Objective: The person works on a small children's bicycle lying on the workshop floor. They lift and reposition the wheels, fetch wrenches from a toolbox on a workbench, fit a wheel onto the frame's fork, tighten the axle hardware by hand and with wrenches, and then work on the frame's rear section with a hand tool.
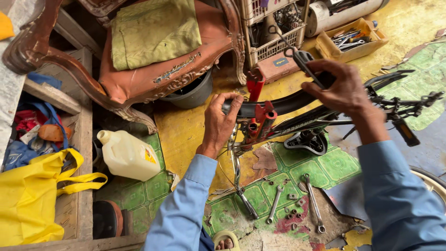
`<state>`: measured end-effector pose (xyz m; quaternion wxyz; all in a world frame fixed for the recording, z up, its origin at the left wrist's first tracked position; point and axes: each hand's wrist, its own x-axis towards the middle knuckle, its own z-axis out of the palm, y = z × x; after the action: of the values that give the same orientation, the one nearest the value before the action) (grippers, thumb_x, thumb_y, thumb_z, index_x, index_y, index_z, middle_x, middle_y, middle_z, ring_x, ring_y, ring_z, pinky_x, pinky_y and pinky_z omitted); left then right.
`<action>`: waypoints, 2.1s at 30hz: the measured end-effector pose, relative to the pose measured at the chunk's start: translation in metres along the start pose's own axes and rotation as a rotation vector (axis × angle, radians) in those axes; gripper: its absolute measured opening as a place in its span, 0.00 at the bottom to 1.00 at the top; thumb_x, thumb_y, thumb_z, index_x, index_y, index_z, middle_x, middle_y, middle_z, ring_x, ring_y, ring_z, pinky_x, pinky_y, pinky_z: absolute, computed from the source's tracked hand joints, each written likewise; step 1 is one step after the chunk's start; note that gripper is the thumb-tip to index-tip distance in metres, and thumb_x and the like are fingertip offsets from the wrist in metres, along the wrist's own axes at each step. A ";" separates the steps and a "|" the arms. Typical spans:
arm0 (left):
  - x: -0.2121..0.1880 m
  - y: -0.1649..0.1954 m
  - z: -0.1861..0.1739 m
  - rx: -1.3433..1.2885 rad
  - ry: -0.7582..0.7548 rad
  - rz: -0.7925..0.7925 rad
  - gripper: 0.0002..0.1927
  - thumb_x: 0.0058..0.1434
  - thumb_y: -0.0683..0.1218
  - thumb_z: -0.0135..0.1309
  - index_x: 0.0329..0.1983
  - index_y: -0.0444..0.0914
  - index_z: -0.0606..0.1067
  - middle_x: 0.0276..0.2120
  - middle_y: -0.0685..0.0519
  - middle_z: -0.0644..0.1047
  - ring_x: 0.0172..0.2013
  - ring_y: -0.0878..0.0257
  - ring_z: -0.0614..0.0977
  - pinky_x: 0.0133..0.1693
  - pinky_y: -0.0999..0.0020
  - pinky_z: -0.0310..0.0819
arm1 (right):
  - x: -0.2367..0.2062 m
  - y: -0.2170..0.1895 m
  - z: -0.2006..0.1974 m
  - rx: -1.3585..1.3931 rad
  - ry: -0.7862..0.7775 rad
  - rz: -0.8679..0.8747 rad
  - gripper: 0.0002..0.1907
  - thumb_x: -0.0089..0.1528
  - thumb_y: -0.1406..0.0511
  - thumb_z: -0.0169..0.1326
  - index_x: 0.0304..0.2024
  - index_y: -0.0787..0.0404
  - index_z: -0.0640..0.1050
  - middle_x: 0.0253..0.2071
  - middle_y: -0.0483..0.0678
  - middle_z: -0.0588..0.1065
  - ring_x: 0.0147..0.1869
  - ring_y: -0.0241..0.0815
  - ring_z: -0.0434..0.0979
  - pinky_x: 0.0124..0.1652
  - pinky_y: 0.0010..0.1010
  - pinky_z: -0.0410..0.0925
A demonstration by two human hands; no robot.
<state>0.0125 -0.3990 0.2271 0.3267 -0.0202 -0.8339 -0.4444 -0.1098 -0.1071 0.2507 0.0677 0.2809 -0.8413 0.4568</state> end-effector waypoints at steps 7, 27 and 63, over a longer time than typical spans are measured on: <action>-0.001 -0.024 -0.006 -0.272 -0.079 -0.501 0.16 0.66 0.53 0.55 0.41 0.35 0.79 0.29 0.57 0.79 0.29 0.71 0.78 0.30 0.70 0.75 | 0.002 -0.010 -0.012 -0.105 0.026 -0.103 0.25 0.58 0.62 0.68 0.57 0.63 0.80 0.43 0.50 0.81 0.44 0.36 0.80 0.47 0.29 0.73; 0.005 -0.015 -0.030 -0.614 -0.067 -0.692 0.39 0.61 0.73 0.41 0.53 0.36 0.72 0.44 0.44 0.76 0.37 0.58 0.84 0.34 0.64 0.80 | 0.000 -0.013 -0.010 0.009 0.044 0.033 0.25 0.60 0.59 0.67 0.58 0.60 0.80 0.46 0.47 0.81 0.48 0.35 0.81 0.51 0.30 0.75; -0.017 -0.030 -0.007 -0.460 -0.443 -0.717 0.37 0.66 0.71 0.39 0.47 0.36 0.81 0.37 0.52 0.84 0.36 0.64 0.80 0.39 0.65 0.67 | -0.017 -0.005 -0.063 -0.367 0.030 -0.149 0.21 0.60 0.64 0.70 0.54 0.64 0.81 0.42 0.49 0.81 0.40 0.35 0.81 0.44 0.27 0.74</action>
<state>0.0200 -0.4180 0.1983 -0.0458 0.1029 -0.7179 -0.6870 -0.1018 -0.0516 0.2840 0.1640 0.3187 -0.8862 0.2936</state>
